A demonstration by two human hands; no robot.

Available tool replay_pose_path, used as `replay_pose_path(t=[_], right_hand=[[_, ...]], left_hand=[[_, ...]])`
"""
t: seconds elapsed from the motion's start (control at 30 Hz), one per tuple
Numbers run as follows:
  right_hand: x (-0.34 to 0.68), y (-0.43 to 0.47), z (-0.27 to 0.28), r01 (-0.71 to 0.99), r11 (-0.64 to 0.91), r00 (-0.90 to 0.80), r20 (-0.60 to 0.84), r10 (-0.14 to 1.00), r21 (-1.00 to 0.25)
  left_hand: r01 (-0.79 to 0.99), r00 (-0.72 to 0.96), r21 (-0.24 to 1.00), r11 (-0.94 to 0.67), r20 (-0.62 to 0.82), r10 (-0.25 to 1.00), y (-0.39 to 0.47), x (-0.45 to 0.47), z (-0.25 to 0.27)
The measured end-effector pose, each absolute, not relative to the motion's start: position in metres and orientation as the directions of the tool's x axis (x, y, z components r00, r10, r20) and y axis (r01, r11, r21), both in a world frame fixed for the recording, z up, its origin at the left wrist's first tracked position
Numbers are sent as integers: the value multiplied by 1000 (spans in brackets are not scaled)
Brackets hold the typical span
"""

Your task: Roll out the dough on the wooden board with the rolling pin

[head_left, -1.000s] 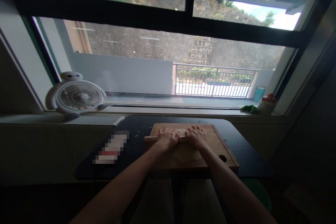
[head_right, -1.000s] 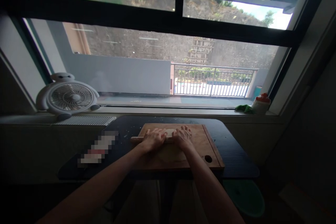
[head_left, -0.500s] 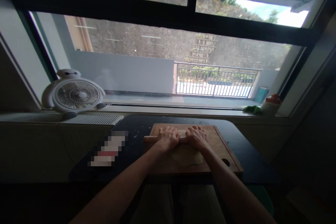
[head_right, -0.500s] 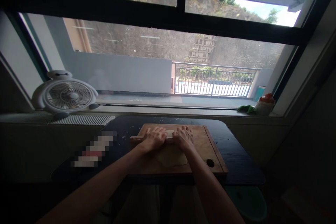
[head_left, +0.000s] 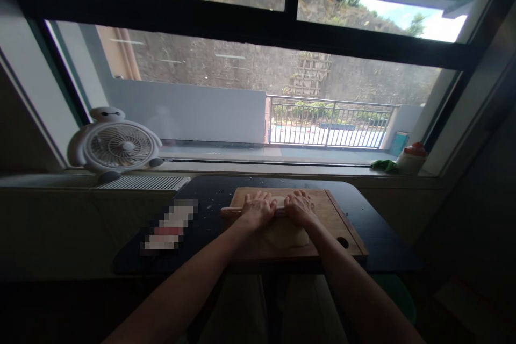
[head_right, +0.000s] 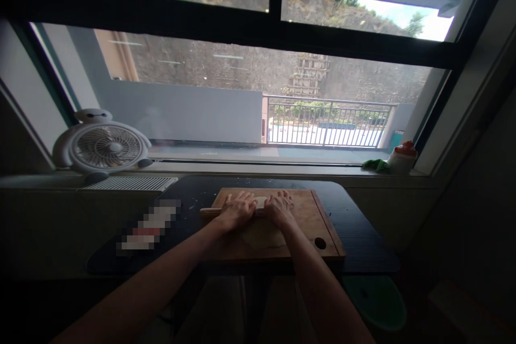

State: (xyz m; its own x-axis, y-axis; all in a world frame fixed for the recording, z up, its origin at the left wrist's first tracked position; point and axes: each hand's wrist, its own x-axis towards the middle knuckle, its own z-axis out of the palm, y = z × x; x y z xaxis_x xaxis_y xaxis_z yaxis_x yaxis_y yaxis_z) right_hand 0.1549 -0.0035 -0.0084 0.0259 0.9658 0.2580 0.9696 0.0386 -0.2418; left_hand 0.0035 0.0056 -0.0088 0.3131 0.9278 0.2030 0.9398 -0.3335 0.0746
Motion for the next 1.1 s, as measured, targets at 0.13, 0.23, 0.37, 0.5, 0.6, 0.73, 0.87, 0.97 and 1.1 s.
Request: replay_pose_path(t=[0.13,0.23,0.37,0.5,0.6,0.73,0.87,0.97,1.1], right_hand=[[158,30,-5,966,9,45,202,978,-259],[159,39,-7,965,-4,55,188,981,-263],[158,21,-10,966,37,27,240,970,-256],[155,-21,-15,969,73,6,320,947,-235],[154,-55,-25,972,105,-12,401,916,-210],[158,-84,-37,969,171,-61,500,864,-177],[162,-70,-27,966,178,-96,380,920,-187],[159,-28,-11,971,99,-50,216,975,-218],[150,31,-4,968,63,-34,124,992,-243]], left_hand=[[954,269,98,-284,136,953,45,7,-9],[952,275,103,-289,130,952,55,7,-11],[939,314,91,-332,172,934,33,6,-10],[925,343,77,-372,257,904,-11,1,-9],[895,401,64,-442,317,859,-39,-9,-11],[820,519,70,-568,325,791,-54,-23,-14],[815,551,82,-574,196,811,-41,-25,-12],[834,542,98,-544,46,839,-20,-19,-9],[893,438,114,-436,7,899,11,-9,-4]])
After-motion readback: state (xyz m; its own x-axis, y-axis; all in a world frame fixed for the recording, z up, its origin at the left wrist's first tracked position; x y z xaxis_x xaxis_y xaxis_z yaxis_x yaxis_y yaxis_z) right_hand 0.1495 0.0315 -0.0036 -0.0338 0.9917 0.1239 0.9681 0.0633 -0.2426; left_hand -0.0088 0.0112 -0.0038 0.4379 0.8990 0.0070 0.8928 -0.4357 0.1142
